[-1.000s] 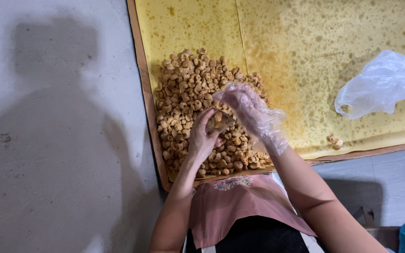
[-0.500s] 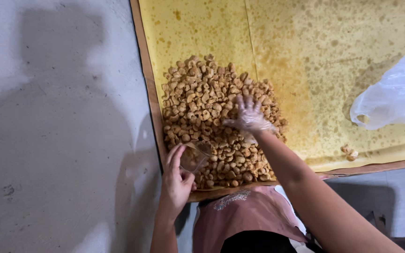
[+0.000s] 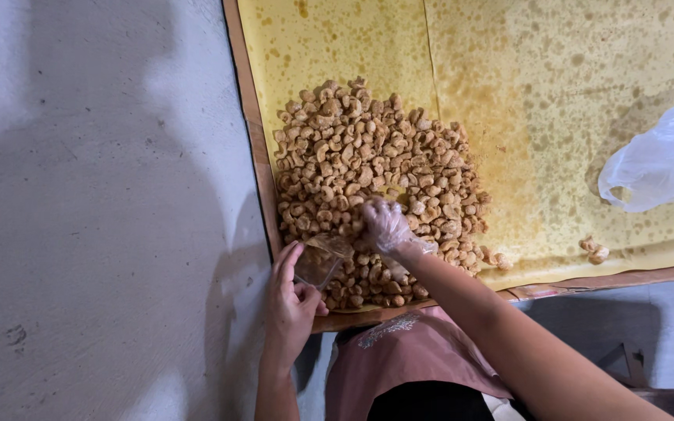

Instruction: The person scoops cashews from a large pile on a yellow mat into small clear plastic bags. They place each bag on a digital scale to check the weight, then move the filled bags into a blue crate. The person wears disposable gloves and an apron.

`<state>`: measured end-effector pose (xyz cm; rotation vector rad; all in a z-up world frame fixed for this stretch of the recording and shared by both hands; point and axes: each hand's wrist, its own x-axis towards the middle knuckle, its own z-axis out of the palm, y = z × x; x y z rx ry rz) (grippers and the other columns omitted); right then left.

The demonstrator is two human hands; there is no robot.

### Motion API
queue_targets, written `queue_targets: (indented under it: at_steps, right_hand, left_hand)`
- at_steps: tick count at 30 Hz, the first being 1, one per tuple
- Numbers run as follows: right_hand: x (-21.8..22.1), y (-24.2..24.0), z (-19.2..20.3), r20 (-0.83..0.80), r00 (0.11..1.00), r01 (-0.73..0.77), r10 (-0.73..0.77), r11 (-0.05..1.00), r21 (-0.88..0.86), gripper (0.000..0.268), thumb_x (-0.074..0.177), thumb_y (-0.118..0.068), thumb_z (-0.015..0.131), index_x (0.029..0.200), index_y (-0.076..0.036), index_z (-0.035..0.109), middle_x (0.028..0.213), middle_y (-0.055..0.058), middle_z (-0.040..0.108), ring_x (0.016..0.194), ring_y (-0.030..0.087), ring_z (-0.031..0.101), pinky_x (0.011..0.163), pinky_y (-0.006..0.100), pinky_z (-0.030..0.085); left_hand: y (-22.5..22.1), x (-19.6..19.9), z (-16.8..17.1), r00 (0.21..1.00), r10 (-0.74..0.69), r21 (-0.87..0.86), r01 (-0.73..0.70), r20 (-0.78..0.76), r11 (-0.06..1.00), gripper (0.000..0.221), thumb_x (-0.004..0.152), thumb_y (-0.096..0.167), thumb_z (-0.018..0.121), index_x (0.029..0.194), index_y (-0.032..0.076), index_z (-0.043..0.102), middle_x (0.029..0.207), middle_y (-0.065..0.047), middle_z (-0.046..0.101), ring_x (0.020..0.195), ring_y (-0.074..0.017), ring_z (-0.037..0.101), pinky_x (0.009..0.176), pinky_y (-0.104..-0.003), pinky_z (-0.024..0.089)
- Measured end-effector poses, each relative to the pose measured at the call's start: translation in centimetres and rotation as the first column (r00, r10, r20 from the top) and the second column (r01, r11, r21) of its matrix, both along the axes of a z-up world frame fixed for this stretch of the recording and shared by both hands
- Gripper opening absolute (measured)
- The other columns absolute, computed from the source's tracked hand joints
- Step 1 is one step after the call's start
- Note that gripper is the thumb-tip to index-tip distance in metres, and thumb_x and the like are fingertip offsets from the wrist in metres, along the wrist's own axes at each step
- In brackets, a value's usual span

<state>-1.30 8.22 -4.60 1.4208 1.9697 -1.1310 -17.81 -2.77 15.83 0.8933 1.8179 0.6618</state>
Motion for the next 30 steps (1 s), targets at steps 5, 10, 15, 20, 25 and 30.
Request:
queue_targets:
  at_steps: [5,10,15,20,25,30]
  right_hand:
    - [0.5,-0.6,-3.6,-0.191,0.972,0.170,-0.135,0.969,0.179,0.084,0.082,-0.015,0.075,0.155,-0.018,0.034,0.157,0.025,0.025,0.132,0.049,0.040,0.102,0.054,0.052]
    - [1.1,-1.1,-3.2,-0.078,0.997,0.023,-0.020,0.999,0.039,0.077,0.088,0.001,0.065,0.155,-0.023,0.036,0.162,0.018,0.021,0.135,0.048,0.035,0.101,0.049,0.052]
    - [4.1,1.8,3.2,-0.202,0.862,0.405,-0.465,0.872,-0.275,0.060,0.094,-0.009,0.060,0.151,-0.021,0.043,0.152,0.017,0.043,0.124,0.036,0.056,0.099,0.044,0.057]
    - [7.1,3.1,10.6,-0.463,-0.001,0.290,-0.886,0.443,-0.848,0.058,0.084,-0.010,0.073,0.138,-0.013,0.051,0.139,0.013,0.055,0.124,0.028,0.059,0.103,0.040,0.056]
    - [7.4,1.4,15.0,-0.550,-0.317,0.079,-0.773,0.556,-0.827,0.057,0.079,-0.014,0.083,0.129,-0.009,0.057,0.132,0.010,0.062,0.127,0.024,0.061,0.114,0.040,0.050]
    - [7.9,-0.1,15.3,-0.678,-0.341,0.250,-0.651,0.633,-0.733,0.049,0.092,-0.018,0.085,0.129,-0.005,0.055,0.129,0.012,0.061,0.127,0.027,0.060,0.118,0.049,0.050]
  left_hand:
    - [-0.4,0.0,-0.1,1.000,0.012,0.007,-0.012,0.003,1.000,0.073,0.085,-0.015,0.056,0.151,0.005,0.035,0.158,-0.013,0.037,0.070,-0.0155,0.067,0.057,-0.027,0.064]
    - [-0.9,-0.1,-0.1,1.000,-0.021,0.069,0.021,-0.004,0.997,0.077,0.083,-0.017,0.056,0.153,0.006,0.033,0.160,-0.013,0.033,0.071,-0.0153,0.069,0.055,-0.027,0.063]
    - [-0.5,0.5,-1.1,0.996,-0.014,0.023,0.012,0.093,1.000,0.081,0.084,-0.018,0.056,0.154,0.011,0.029,0.162,-0.012,0.028,0.071,-0.0183,0.069,0.053,-0.028,0.064]
    - [1.8,3.7,-2.6,0.993,-0.089,-0.038,0.092,0.075,0.995,0.093,0.081,-0.016,0.062,0.160,0.018,0.029,0.162,-0.013,0.027,0.076,-0.0229,0.071,0.055,-0.028,0.066]
    - [5.4,8.6,-4.9,0.993,-0.079,0.023,0.077,0.090,0.997,0.084,0.081,-0.013,0.066,0.153,0.009,0.030,0.160,-0.016,0.029,0.089,-0.0258,0.073,0.054,-0.027,0.067]
    - [5.4,11.1,-7.8,0.996,-0.006,0.208,-0.014,0.093,0.978,0.091,0.071,-0.009,0.077,0.151,0.006,0.035,0.154,-0.016,0.035,0.120,-0.0335,0.063,0.065,-0.032,0.065]
